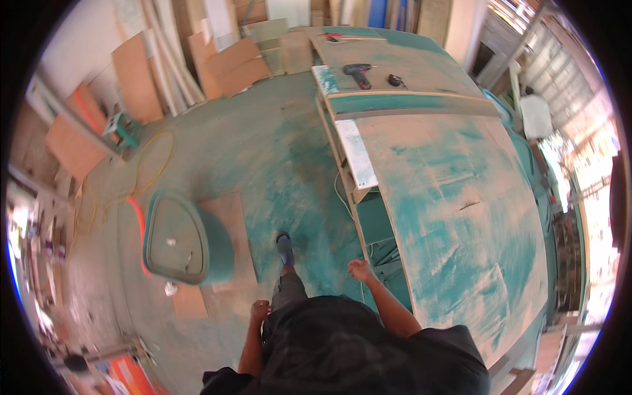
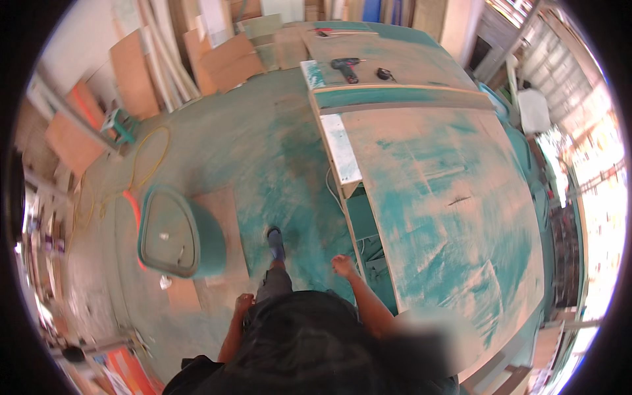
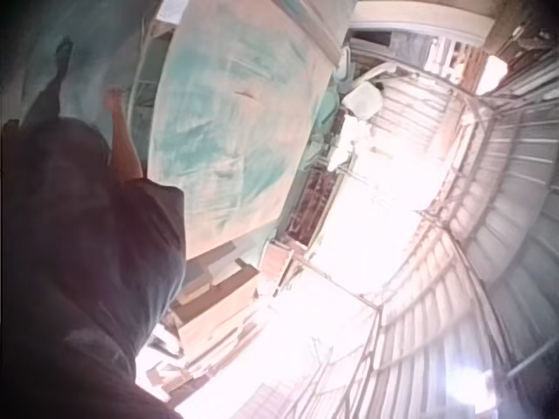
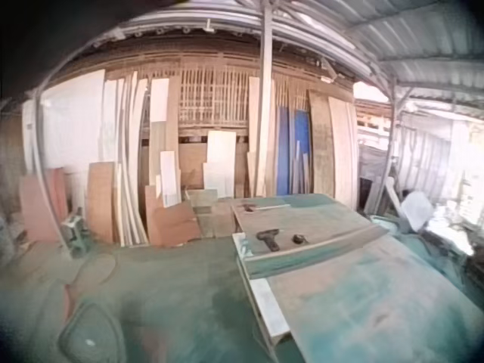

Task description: The person uses a power drill to drive screws into a wooden strip on a large panel and measures dimensions with a tape measure.

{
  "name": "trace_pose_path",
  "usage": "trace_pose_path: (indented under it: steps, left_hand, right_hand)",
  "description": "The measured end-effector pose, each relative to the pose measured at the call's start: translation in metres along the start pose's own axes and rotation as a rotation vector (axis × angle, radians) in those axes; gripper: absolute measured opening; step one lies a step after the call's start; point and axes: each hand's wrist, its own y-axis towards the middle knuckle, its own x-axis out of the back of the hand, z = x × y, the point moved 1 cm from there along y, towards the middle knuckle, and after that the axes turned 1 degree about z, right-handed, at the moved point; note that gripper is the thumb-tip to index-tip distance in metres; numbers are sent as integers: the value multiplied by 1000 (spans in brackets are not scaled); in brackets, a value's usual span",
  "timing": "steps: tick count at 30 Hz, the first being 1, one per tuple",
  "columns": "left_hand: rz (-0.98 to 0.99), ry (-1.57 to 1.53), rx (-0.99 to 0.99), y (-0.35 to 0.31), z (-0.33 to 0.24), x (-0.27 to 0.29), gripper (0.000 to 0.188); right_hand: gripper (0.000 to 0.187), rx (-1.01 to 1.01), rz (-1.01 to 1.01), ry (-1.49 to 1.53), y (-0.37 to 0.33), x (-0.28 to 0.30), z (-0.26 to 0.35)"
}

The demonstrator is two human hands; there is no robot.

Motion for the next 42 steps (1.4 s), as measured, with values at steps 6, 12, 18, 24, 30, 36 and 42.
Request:
trace_pose_path:
  steps: [6, 12, 18, 24, 30, 36, 42]
  left_hand:
    - [99, 695, -164, 108, -143, 85, 32]
    - [240, 786, -46, 243, -311, 147, 31]
    - [361, 125, -179, 352, -581, 113, 25]
    - [238, 478, -700, 336, -802, -33, 29]
    - [497, 742, -926, 273, -900, -162, 37]
    - [771, 1119, -999, 222, -977, -212, 44]
    - [1128, 1280, -913, 249, -1031, -252, 43]
  right_hand:
    - [22, 23, -213, -469, 26, -3, 77]
    - [28, 198, -522, -25, 31, -11, 175]
    - [34, 510, -875, 101, 72, 64, 469]
    - [29, 649, -961, -123, 221, 192, 590]
    - [49, 591, -1047, -253, 301, 238, 683]
    - [78, 370, -1150, -479, 371, 260, 728]
    - [91, -24, -1249, -747, 433, 282, 754]
